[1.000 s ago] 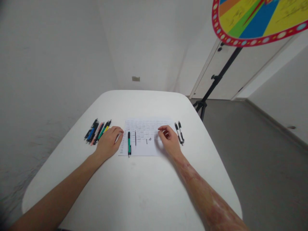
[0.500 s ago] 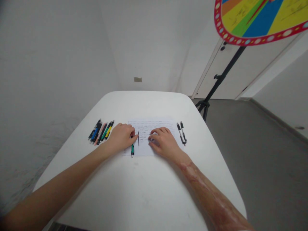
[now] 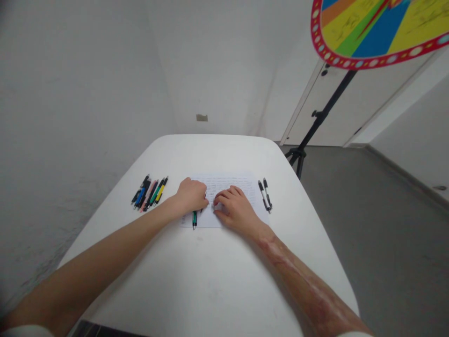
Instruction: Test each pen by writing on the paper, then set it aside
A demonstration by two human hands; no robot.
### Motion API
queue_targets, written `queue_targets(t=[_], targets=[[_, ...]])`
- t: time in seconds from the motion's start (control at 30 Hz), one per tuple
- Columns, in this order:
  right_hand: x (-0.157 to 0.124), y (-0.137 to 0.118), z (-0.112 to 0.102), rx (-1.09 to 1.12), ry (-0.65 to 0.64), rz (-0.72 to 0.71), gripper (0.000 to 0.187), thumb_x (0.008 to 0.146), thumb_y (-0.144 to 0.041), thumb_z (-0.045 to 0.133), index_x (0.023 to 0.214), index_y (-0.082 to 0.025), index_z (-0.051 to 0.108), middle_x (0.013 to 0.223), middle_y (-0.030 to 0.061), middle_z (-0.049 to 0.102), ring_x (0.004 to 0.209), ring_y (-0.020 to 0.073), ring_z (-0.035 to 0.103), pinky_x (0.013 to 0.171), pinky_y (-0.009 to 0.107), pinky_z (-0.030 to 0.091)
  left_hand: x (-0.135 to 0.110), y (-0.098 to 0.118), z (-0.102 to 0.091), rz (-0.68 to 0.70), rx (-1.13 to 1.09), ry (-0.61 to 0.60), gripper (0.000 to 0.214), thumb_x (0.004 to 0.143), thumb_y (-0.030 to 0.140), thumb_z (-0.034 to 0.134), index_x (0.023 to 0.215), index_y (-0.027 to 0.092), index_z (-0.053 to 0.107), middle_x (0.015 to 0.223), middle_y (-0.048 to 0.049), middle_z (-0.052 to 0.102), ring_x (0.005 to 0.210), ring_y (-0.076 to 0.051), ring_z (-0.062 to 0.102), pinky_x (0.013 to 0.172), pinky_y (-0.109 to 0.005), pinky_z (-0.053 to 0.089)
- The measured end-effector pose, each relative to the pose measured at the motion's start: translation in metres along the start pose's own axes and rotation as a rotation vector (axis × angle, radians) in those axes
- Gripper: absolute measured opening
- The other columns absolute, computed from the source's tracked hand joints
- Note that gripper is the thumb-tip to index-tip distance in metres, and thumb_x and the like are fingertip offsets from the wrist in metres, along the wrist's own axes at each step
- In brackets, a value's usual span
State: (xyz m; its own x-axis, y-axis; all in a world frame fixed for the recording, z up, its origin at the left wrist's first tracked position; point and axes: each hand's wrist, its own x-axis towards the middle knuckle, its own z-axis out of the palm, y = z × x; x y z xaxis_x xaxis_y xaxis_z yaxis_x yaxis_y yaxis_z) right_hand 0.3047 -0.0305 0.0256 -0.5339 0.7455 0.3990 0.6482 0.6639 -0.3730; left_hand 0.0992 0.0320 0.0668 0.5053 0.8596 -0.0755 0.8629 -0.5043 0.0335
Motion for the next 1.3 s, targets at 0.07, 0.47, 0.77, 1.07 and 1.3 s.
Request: queue_targets(t=[0.07, 0.47, 0.77, 1.07, 1.3], targets=[[-0.001, 0.000, 0.002, 0.003, 0.004, -0.004, 0.012, 0.097, -0.021, 0.075, 0.107, -0.027, 0.074, 0.117, 0.0081, 0.079, 0.111, 0.0304, 0.064, 0.114, 0.055, 0.041, 0.003, 0.002, -0.001, -0.026, 0.018, -0.016, 0.022, 0.085, 0.037, 0.082, 0.100, 0.020, 0.082, 0.092, -0.0130, 0.082, 0.099, -0.031, 0.077, 0.100, -0.044, 0.052], [-0.002, -0.009, 0.007, 0.123, 0.076, 0.005, 0.008, 0.097, -0.020, 0.071, 0.101, -0.027, 0.070, 0.106, 0.0050, 0.080, 0.104, 0.0277, 0.069, 0.118, 0.055, 0.040, 0.001, 0.008, -0.005, -0.067, 0.030, -0.014, 0.023, 0.084, 0.039, 0.083, 0.097, 0.020, 0.083, 0.091, -0.0135, 0.082, 0.098, -0.031, 0.079, 0.094, -0.039, 0.055], [-0.005, -0.007, 0.006, 0.479, 0.489, 0.341, 0.010, 0.097, -0.037, 0.078, 0.098, -0.028, 0.079, 0.098, 0.0055, 0.081, 0.092, 0.0269, 0.071, 0.091, 0.046, 0.055, -0.042, -0.001, -0.014, -0.016, -0.153, 0.219, 0.004, 0.087, 0.027, 0.079, 0.090, 0.025, 0.081, 0.086, -0.0032, 0.082, 0.086, -0.026, 0.076, 0.081, -0.037, 0.053], [-0.011, -0.015, 0.020, 0.711, 0.527, 0.455, 0.016, 0.092, -0.042, 0.083, 0.097, -0.027, 0.084, 0.102, 0.0069, 0.084, 0.102, 0.0291, 0.076, 0.100, 0.050, 0.058, -0.074, -0.016, 0.030, 0.273, -0.143, 0.596, 0.014, 0.100, 0.020, 0.063, 0.091, 0.023, 0.073, 0.088, -0.0022, 0.081, 0.084, -0.022, 0.072, 0.080, -0.039, 0.051], [-0.014, -0.019, 0.020, 0.689, 0.470, 0.408, 0.012, 0.094, -0.040, 0.082, 0.097, -0.029, 0.084, 0.099, 0.0057, 0.083, 0.097, 0.0276, 0.075, 0.096, 0.049, 0.058, -0.075, -0.016, 0.039, 0.315, -0.118, 0.583, 0.017, 0.105, 0.022, 0.060, 0.094, 0.024, 0.073, 0.088, -0.0023, 0.080, 0.084, -0.021, 0.072, 0.080, -0.039, 0.049]])
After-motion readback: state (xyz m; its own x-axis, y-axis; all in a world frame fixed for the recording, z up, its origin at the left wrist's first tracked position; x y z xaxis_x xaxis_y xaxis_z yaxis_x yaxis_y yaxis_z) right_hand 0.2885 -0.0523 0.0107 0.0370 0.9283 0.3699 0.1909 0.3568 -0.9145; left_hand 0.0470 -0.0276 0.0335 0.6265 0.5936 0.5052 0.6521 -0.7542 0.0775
